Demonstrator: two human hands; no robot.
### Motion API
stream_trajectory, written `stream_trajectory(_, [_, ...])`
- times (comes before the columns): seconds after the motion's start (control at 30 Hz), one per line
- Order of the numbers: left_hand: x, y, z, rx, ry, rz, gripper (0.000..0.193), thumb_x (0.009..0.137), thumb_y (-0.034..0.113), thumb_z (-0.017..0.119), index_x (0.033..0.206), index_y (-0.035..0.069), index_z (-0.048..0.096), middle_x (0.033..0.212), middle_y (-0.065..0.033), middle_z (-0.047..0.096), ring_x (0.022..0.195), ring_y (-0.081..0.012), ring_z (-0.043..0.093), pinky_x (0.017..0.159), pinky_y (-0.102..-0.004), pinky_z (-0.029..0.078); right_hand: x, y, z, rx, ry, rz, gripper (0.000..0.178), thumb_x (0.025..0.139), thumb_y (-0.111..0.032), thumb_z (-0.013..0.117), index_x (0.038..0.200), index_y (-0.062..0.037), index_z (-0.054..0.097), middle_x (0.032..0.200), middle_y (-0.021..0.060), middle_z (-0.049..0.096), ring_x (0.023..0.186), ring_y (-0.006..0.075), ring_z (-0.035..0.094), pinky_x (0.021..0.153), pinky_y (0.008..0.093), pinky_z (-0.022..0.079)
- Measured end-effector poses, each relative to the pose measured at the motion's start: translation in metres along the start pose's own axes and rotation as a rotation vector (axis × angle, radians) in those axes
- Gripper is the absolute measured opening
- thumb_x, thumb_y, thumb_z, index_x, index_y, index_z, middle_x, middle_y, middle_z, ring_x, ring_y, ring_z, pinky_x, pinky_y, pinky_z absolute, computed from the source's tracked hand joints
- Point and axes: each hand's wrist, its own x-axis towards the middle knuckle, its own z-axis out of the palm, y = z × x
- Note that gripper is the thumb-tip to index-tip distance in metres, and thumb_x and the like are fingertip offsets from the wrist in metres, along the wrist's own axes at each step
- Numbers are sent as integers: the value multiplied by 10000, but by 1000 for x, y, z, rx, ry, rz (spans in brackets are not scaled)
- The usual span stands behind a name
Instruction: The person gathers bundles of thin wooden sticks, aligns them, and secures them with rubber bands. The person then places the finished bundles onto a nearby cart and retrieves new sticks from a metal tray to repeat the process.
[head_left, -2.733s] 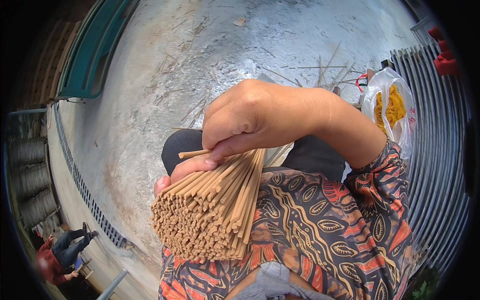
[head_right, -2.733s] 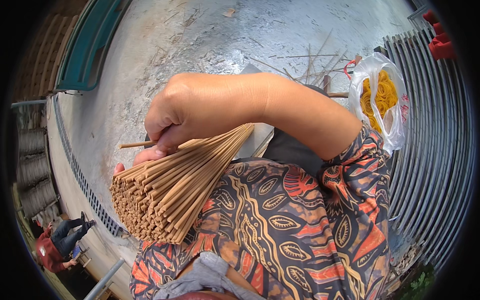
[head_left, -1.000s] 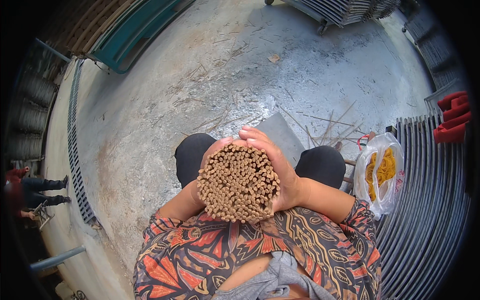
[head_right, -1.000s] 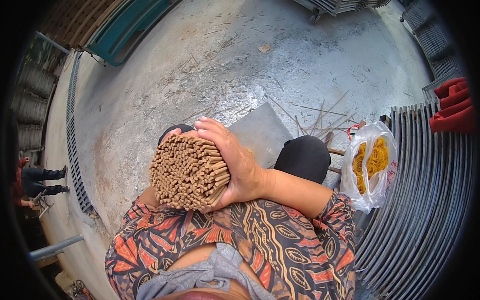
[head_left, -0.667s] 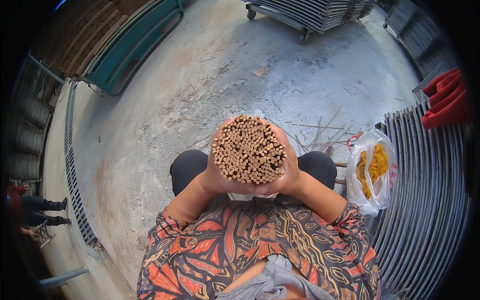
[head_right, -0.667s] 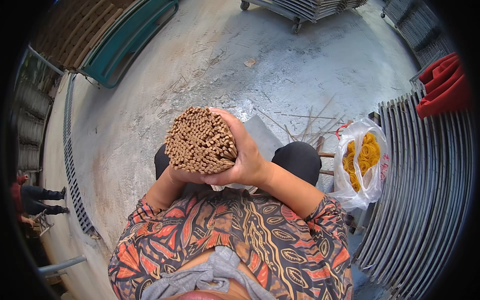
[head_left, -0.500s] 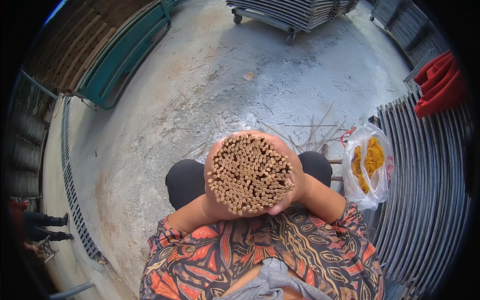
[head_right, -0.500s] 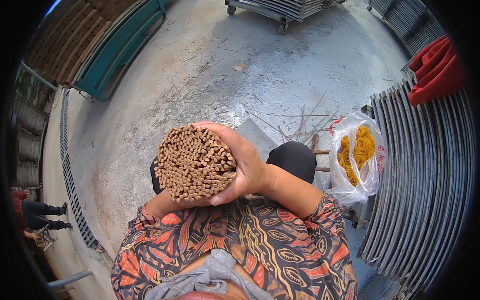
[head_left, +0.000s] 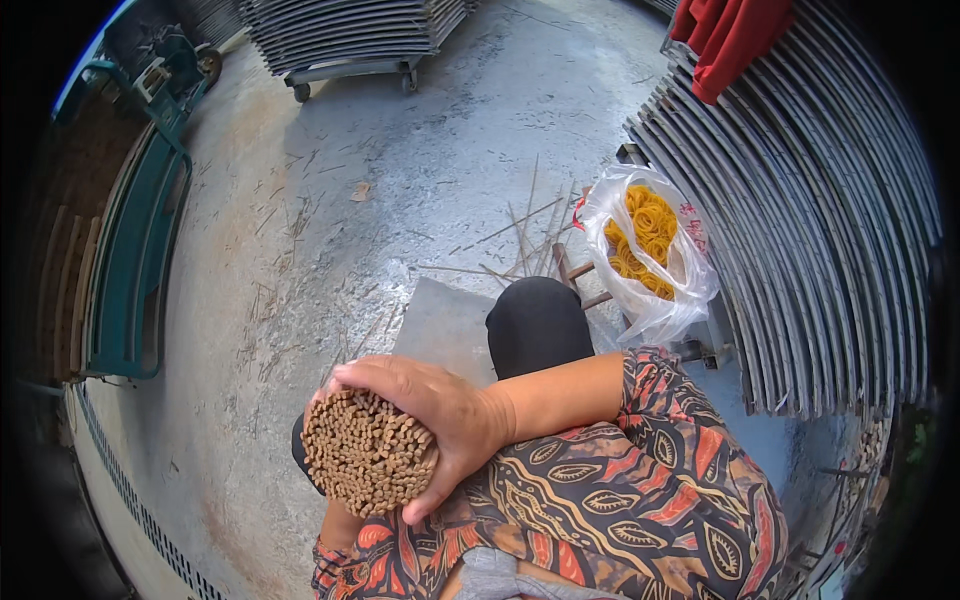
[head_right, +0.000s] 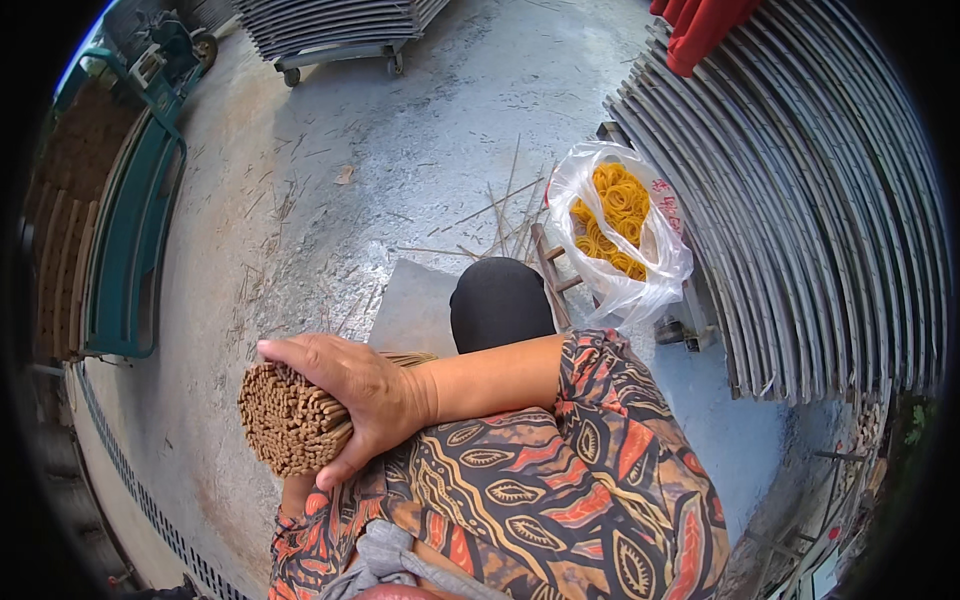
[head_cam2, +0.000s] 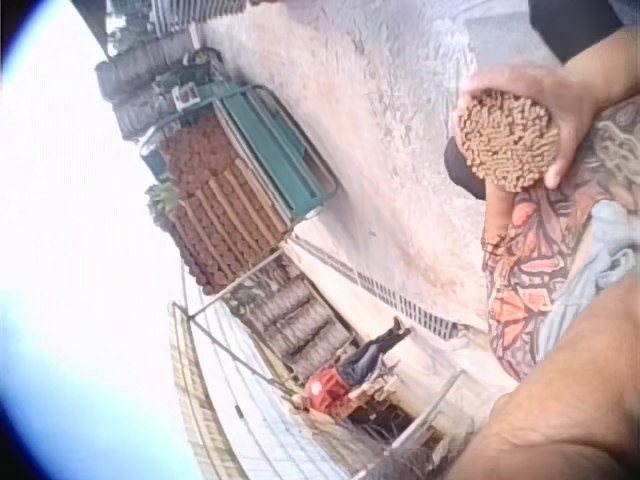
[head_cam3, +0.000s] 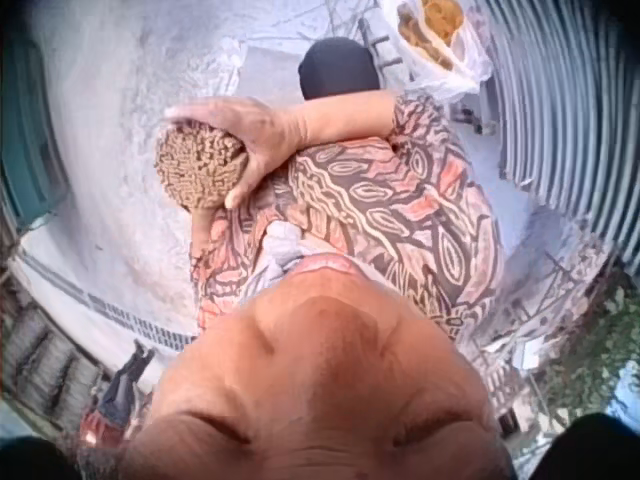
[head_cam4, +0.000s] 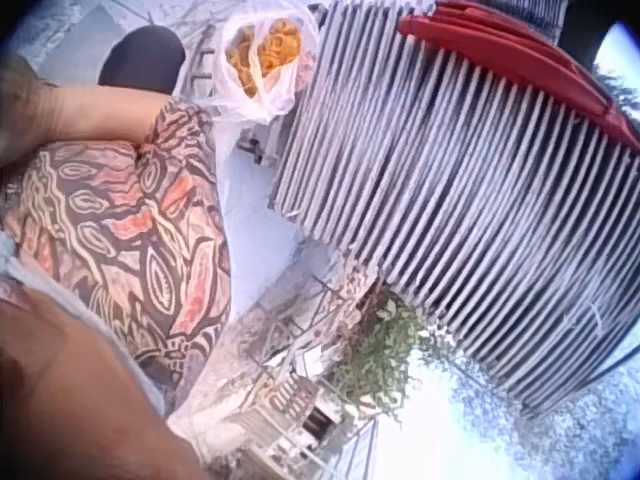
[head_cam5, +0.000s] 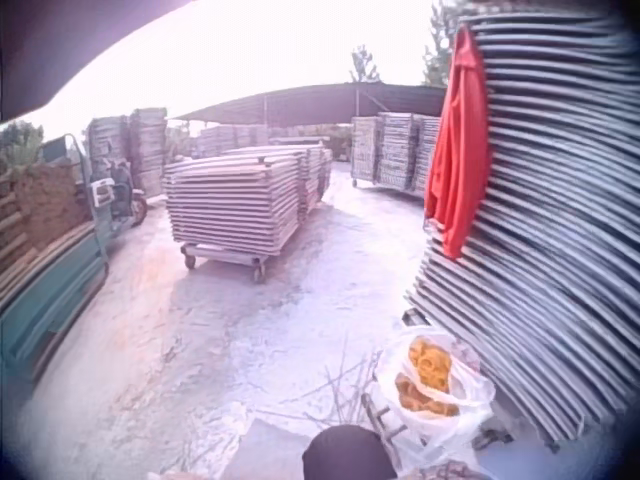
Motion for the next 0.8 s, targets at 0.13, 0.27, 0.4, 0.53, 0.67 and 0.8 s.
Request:
stream_trajectory(0.13, [-3,22,1,-30,52,-6,868,739,325,669,1377,77,135,1326,-195,393,1209,-283,443,1026,-417,355,14,-15,6,29,-156,-80,1321,486,-619,788,1388,73,114,1290,266,369,1210,389,378,1053,508,217])
stream_trajectory(0.27, [-3,32,1,-70,71,-1,796,777,341,621,1376,93,160,1332,-200,392,1217,-286,438,1030,-418,356,23,-21,-3,64,-210,-50,1290,548,-632,753,1413,44,75,1425,298,181,1335,407,202,1088,484,165])
stream_trajectory(0.4, [-5,39,-3,-61,113,0,725,816,357,573,1376,108,185,1338,-205,391,1224,-289,432,1033,-418,357,20,-15,-73,-36,54,33,833,776,-511,649,1325,45,360,1319,227,399,1234,328,403,1041,425,282])
stream_trajectory(0.53, [-2,42,-2,-89,127,0,658,855,373,525,1375,124,210,1344,-211,390,1232,-292,427,1036,-419,358,-40,29,-198,-379,770,569,186,872,-175,629,978,-24,607,841,-19,577,747,44,520,683,189,445])
stream_trajectory(0.67, [4,45,5,-120,143,-6,594,893,389,477,1375,139,236,1350,-216,389,1240,-295,421,1040,-420,359,-153,59,-310,-1047,837,955,153,782,-141,636,855,-8,649,767,46,644,705,120,590,683,262,478])
stream_trajectory(0.8, [3,47,7,-237,201,-171,602,912,425,441,1387,145,200,1375,-210,364,1270,-271,398,1064,-392,346,-221,77,-349,-1255,584,1321,180,762,-124,595,920,-102,679,912,121,664,857,278,624,781,367,486])
